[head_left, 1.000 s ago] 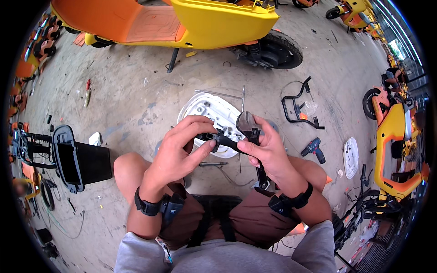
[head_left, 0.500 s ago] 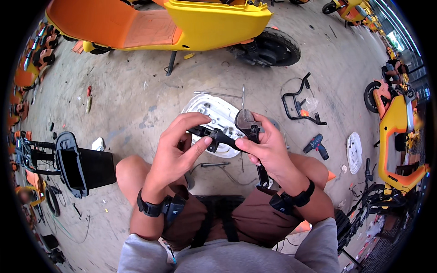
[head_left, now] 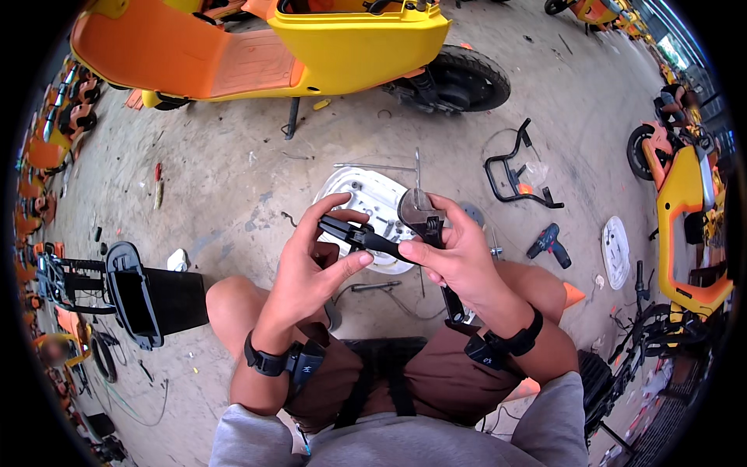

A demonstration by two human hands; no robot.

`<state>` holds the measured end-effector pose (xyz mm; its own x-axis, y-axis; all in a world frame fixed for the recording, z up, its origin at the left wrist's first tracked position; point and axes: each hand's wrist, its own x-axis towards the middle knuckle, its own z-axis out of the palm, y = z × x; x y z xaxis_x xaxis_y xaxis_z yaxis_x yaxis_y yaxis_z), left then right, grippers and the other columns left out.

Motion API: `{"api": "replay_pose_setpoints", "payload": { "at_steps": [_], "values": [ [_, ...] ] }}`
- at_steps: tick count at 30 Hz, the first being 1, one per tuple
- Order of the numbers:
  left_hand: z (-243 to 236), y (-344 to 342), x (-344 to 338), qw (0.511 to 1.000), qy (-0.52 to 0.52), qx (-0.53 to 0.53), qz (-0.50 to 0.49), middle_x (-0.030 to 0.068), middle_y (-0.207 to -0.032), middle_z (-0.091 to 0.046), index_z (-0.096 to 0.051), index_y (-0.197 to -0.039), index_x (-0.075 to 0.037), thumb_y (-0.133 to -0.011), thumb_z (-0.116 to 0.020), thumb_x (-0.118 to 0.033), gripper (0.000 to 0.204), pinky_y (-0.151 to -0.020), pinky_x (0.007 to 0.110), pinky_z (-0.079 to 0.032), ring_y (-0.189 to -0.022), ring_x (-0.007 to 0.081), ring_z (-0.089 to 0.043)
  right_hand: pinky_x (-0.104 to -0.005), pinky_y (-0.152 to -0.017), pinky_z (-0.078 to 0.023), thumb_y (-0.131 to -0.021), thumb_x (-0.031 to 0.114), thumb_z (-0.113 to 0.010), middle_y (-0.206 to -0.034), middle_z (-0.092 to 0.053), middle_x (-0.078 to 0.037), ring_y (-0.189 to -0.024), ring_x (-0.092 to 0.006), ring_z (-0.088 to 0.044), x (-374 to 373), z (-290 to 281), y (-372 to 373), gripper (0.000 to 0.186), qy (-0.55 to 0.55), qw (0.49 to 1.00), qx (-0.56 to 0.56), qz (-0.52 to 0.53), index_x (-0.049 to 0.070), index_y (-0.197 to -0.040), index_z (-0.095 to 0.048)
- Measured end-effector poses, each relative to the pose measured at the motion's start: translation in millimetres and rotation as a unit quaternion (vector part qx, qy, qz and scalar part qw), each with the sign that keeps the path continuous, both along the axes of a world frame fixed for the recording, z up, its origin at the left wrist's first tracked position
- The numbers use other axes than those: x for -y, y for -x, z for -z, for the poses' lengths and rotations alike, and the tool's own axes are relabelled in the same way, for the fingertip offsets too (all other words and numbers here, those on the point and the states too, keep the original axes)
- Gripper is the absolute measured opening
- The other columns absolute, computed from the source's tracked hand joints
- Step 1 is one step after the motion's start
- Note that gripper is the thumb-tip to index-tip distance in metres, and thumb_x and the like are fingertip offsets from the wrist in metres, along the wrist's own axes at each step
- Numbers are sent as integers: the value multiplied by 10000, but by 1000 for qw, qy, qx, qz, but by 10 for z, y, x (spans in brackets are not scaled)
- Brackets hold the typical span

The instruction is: The person uses an adjustable wrench to loosen or tighten components on a scooter handlebar assembly. They manipulate the black housing and metal bracket while holding the part in their lap.

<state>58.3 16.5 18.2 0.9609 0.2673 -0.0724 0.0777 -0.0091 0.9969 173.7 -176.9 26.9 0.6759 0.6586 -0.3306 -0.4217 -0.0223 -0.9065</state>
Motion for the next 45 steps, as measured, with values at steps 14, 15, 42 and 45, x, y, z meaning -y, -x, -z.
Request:
{"api": "replay_pose_setpoints", "payload": {
  "at_steps": [14, 15, 42, 45],
  "values": [
    [20, 14, -51, 997, 35, 67, 15, 107, -1109, -687, -551, -1235, -12, -845, -746, -2, 436, -715, 220, -543, -893, 102, -656, -192, -443, -338, -840, 112, -787, -894, -664, -38, -532, -32, -471, -7, 28, 8, 719, -18, 995, -92, -19, 24, -1426, -379],
    [1, 32, -75, 998, 20, 49, 13, 98, -1079, -695, -560, -1211, -7, -839, -753, -1, 419, -711, 217, -543, -874, 100, -658, -192, -442, -335, -841, 112, -786, -900, -660, -40, -528, -34, -467, -14, 52, 16, 720, -25, 994, -104, -22, 25, -1428, -378],
    [77, 34, -408, 970, 99, -197, 106, -57, -713, -516, -494, -1367, 13, -1009, -580, -208, 430, -461, 193, -232, -500, 7, -334, -235, -401, -355, -912, 341, -718, -727, -659, -69, -453, -69, -491, 6, 323, 409, 641, 79, 976, -179, -95, -8, -1358, -417],
    [137, 92, -452, 972, 132, -141, 131, -26, -780, -552, -466, -1364, 15, -1021, -552, -200, 414, -466, 191, -243, -498, 7, -341, -225, -424, -383, -913, 290, -730, -783, -658, -88, -516, -65, -529, 39, 231, 324, 646, 60, 978, -165, -110, -5, -1380, -395]
  ]
}}
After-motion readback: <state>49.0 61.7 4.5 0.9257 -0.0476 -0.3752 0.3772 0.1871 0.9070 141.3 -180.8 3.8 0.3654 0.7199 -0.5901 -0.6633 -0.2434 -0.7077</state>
